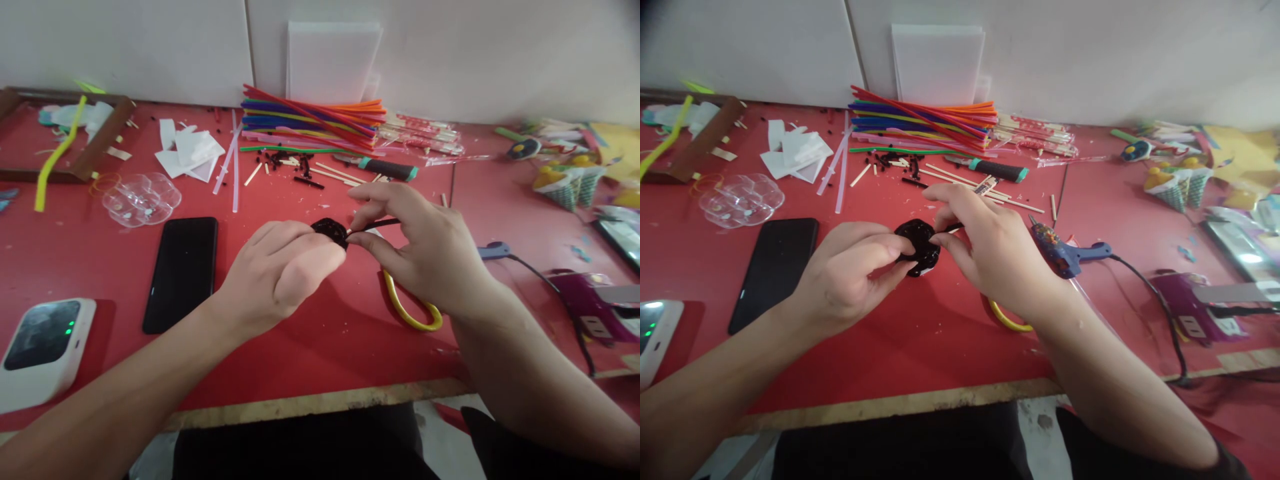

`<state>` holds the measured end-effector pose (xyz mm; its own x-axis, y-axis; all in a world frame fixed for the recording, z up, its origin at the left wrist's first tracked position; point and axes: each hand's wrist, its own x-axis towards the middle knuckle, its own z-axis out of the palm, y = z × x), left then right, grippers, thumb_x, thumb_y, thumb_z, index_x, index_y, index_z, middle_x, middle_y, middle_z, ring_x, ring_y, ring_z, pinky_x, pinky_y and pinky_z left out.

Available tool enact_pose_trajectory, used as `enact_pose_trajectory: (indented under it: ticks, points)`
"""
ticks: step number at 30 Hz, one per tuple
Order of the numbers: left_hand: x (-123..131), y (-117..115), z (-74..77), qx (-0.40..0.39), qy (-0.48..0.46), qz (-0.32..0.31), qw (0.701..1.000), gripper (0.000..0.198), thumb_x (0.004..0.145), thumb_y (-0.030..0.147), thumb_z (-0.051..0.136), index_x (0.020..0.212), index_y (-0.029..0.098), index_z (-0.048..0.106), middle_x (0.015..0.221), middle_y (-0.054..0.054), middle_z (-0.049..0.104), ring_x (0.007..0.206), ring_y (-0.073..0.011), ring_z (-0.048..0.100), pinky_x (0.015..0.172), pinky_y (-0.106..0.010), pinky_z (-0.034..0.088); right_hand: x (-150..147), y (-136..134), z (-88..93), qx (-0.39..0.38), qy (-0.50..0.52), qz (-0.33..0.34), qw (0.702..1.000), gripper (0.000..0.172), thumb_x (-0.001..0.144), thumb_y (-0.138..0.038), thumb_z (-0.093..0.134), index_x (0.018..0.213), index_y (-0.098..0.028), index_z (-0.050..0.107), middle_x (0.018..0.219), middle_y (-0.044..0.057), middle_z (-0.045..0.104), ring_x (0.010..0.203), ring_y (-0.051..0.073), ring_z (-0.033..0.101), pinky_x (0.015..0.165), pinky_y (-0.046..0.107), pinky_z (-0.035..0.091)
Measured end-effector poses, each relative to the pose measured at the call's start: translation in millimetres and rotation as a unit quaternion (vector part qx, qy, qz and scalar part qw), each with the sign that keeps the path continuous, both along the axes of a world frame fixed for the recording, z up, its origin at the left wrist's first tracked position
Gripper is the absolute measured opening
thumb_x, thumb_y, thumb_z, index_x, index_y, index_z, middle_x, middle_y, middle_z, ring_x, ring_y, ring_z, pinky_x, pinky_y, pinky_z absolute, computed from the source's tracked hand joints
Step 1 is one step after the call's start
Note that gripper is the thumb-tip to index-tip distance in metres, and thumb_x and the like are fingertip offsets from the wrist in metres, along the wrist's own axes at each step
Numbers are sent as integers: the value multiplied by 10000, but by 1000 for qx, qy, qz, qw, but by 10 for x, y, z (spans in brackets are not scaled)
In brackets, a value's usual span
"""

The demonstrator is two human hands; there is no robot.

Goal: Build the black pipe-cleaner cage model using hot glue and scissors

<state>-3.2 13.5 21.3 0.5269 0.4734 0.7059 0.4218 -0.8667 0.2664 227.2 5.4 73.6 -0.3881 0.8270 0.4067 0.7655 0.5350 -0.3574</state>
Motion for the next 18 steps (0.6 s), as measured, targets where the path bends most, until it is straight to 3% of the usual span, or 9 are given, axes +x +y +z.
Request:
enact_pose_trajectory:
  ticks: [6,12,15,18]
  points:
    - [-10,6,-21,-17,-4,-4,1000,227,953,51,619,1102,219,654,1031,-41,797,958,-213,751,859,-388,597,-3,21,-25,-40,63,0,997,702,933,-107,619,1585,-279,424,957,12,804,892,221,771,831,375,643]
    - [-15,4,-15,12,-61,-11,998,368,919,120,737,1211,264,566,1173,-56,794,1045,-225,765,901,-425,626,8,15,-7,-44,56,1,997,719,959,-104,594,1623,-259,364,954,34,804,905,226,772,866,389,653]
    - [2,-18,44,-56,-112,7,992,445,923,206,751,1295,271,515,1276,-81,739,1170,-252,733,987,-471,621,23,14,-14,-44,65,21,997,710,967,-98,573,1622,-268,358,963,39,802,919,226,779,884,393,654]
    - [8,-10,82,-127,-211,50,968,455,943,249,724,1326,277,479,1233,-61,705,1119,-226,727,923,-443,640,43,11,-28,-48,66,33,996,700,981,-104,557,1625,-285,351,981,47,799,928,231,780,895,399,653]
